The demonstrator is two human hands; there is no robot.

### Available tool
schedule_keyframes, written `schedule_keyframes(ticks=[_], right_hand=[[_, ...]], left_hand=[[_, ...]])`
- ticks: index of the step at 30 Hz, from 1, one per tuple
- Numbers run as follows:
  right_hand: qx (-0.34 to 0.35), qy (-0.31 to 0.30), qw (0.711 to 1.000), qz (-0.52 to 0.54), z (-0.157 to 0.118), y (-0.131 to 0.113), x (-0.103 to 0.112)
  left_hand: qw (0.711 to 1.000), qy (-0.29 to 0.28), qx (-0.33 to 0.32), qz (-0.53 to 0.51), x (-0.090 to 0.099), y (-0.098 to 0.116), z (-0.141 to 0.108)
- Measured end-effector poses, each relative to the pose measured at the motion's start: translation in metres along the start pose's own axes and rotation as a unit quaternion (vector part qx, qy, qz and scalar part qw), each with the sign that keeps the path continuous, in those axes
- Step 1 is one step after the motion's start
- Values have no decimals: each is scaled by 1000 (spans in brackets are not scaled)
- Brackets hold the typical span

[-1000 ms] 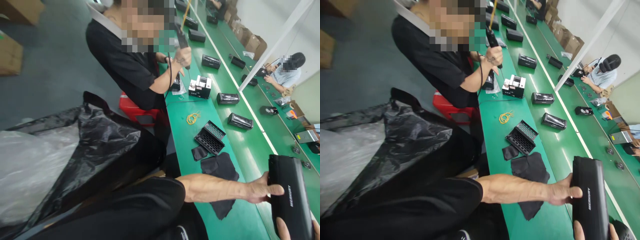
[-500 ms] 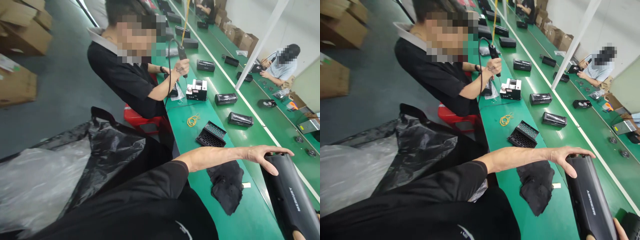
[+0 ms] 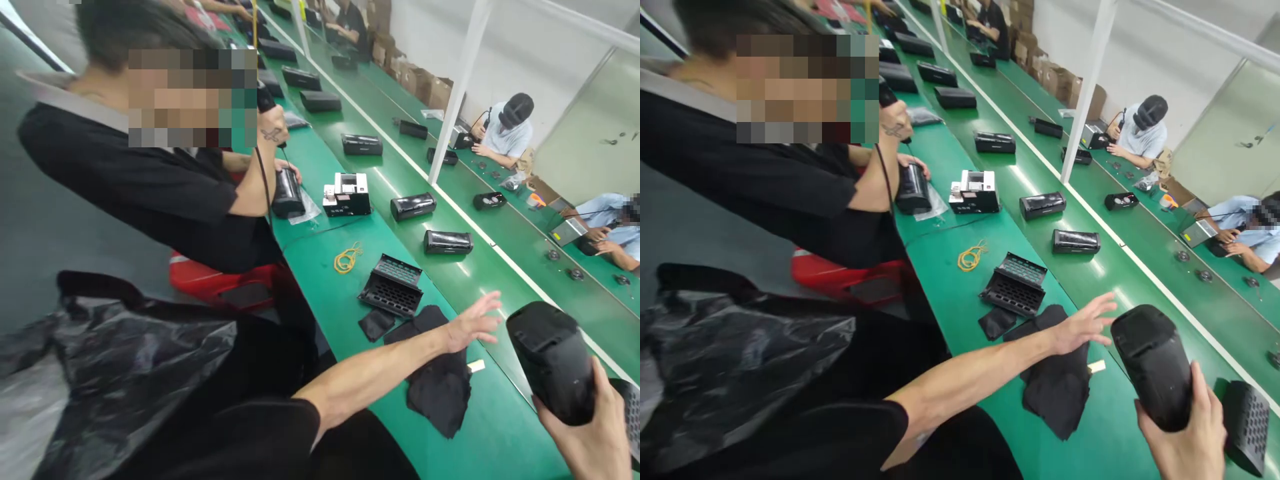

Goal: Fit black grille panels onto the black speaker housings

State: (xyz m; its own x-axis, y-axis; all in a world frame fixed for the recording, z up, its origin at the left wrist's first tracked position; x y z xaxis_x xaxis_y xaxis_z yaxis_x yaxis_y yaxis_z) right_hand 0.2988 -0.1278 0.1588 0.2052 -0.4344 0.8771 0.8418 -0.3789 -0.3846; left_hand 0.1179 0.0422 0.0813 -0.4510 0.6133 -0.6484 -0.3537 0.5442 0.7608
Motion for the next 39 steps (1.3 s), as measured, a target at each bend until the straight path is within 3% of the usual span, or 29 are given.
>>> schedule_keyframes(ticks=[2, 4, 8, 10, 12, 14, 16, 20, 22, 23, 24, 25, 27, 28, 30, 34, 39], right_hand=[[38, -31, 996, -79, 7, -6, 5], [76, -63, 988, -119, 11, -14, 4], [110, -56, 990, -71, 1, -22, 3], [61, -30, 998, -6, -9, -14, 8], [-35, -28, 995, 92, -20, -3, 12], [-110, -54, 972, 202, -31, 0, 12], [-138, -63, 947, 284, -38, -3, 12], [-164, 9, 943, 289, -36, 1, 12], [-227, 33, 926, 298, -29, 14, -3], [-271, 33, 907, 321, -26, 22, -16], [-336, 6, 869, 364, -25, 28, -34], [-371, -47, 841, 391, -25, 31, -53], [-410, -92, 814, 402, -33, 32, -84], [-427, -101, 804, 402, -40, 33, -95], [-453, -107, 779, 421, -61, 37, -110], [-433, -141, 771, 446, -92, 48, -125], [-477, -119, 726, 481, -101, 64, -153]], left_hand=[[989, -61, -72, 115, -5, 32, 2], [963, -90, -124, 222, -15, 49, 4], [947, -51, -162, 272, -15, 50, 2], [954, -37, -151, 257, -5, 46, -1], [963, -32, -126, 238, 7, 43, -3], [969, -35, -99, 223, 15, 42, -3], [975, -45, -81, 203, 16, 44, -4], [983, -57, -91, 149, 9, 50, -1], [983, -27, -88, 157, 10, 46, 8], [984, 3, -55, 172, 13, 38, 14], [981, 40, 4, 189, 18, 27, 21], [970, 78, 93, 211, 25, 12, 26], [920, 105, 291, 242, 40, -19, 29], [909, 107, 318, 248, 47, -30, 30], [897, 113, 329, 273, 58, -45, 32], [898, 104, 313, 292, 68, -62, 40], [871, 129, 349, 320, 77, -65, 61]])
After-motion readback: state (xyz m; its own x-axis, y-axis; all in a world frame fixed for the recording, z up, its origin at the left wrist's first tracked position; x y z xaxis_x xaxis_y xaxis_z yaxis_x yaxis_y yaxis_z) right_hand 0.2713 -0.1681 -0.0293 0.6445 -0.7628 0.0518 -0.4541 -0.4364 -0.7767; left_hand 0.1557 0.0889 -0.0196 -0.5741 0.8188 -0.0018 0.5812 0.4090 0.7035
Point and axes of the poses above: each hand's wrist, its own z-axis towards the middle knuckle, its own x-axis out of the back of the hand, y = z × x, the point moved 4 cm from there along z, towards the middle knuckle, and after that the axes turned 2 degrees about -x, right-handed, at the moved point
